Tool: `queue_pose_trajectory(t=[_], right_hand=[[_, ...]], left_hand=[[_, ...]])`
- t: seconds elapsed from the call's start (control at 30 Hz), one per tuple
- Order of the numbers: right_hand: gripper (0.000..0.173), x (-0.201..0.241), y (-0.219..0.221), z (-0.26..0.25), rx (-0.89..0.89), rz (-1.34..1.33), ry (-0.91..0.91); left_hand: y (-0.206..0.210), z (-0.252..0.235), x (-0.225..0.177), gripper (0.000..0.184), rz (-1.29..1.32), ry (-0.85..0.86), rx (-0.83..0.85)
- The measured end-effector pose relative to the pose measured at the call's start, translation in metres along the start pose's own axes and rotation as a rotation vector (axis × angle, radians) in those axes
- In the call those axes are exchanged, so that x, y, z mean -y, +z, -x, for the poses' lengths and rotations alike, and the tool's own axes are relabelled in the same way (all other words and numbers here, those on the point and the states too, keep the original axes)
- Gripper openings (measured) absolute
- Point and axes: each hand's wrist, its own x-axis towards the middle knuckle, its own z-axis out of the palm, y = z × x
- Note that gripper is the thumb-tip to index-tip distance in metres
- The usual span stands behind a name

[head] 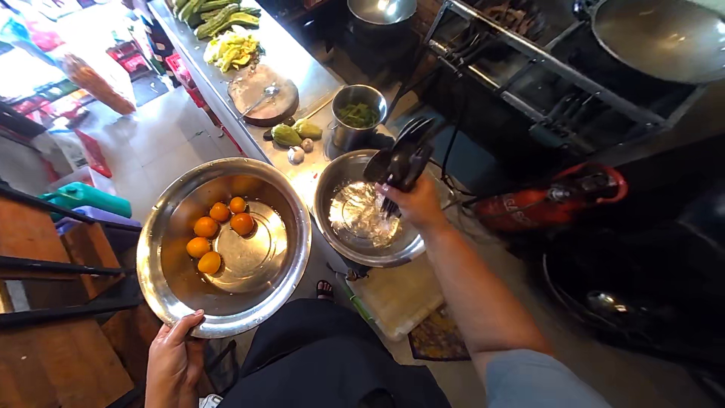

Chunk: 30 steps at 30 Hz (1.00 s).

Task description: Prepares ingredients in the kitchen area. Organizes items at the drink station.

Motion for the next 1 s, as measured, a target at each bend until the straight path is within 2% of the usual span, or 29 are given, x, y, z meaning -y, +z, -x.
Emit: queue_pose_trajectory(t=[0.1, 0.2, 0.27, 0.3, 0.37, 0.4, 0.5, 0.6, 0.73, 0.83, 1.0], right_hand=[[0.043, 0.028, -0.008, -0.001, -0.098, -0.159, -0.127], [0.043, 0.033, -0.015, -0.004, -0.129, -0.232, -0.272], [0.037, 0.017, -0.009, -0.004, -0.101, -0.275, -0.210], [0.035, 0.004, -0.004, -0.003, -0.084, -0.271, -0.111], [0.046, -0.019, 0.003, 0.005, -0.084, -0.187, 0.119], [0.049, -0.026, 0.006, 0.006, -0.098, -0.175, 0.170], [0.040, -0.020, 0.008, 0.006, -0.155, -0.266, 0.125], [0.039, -0.026, 0.008, 0.006, -0.155, -0.317, 0.046], [0.042, -0.040, 0.012, 0.004, -0.209, -0.269, 0.184], [0.038, -0.032, 0.010, 0.009, -0.243, -0.291, 0.206], [0.037, -0.046, 0.000, 0.024, -0.360, -0.351, 0.281]], left_hand=[[0.003, -0.001, -0.003, 0.017, -0.010, -0.010, 0.006], [0.004, -0.001, -0.002, 0.018, -0.008, -0.007, 0.015], [0.005, -0.001, 0.000, 0.019, -0.009, -0.011, 0.015], [0.005, 0.000, 0.001, 0.020, -0.013, -0.013, 0.017], [0.006, 0.000, 0.001, 0.020, -0.003, -0.023, 0.023], [0.007, -0.001, 0.000, 0.020, 0.001, -0.028, 0.030], [0.011, -0.002, -0.002, 0.018, 0.005, -0.035, 0.016], [0.010, 0.004, -0.002, 0.017, 0.003, -0.048, -0.009], [0.011, 0.003, -0.001, 0.017, 0.015, -0.052, 0.018], [0.009, 0.002, 0.002, 0.018, 0.032, -0.050, 0.003], [0.013, 0.000, 0.004, 0.018, -0.001, -0.032, -0.005]])
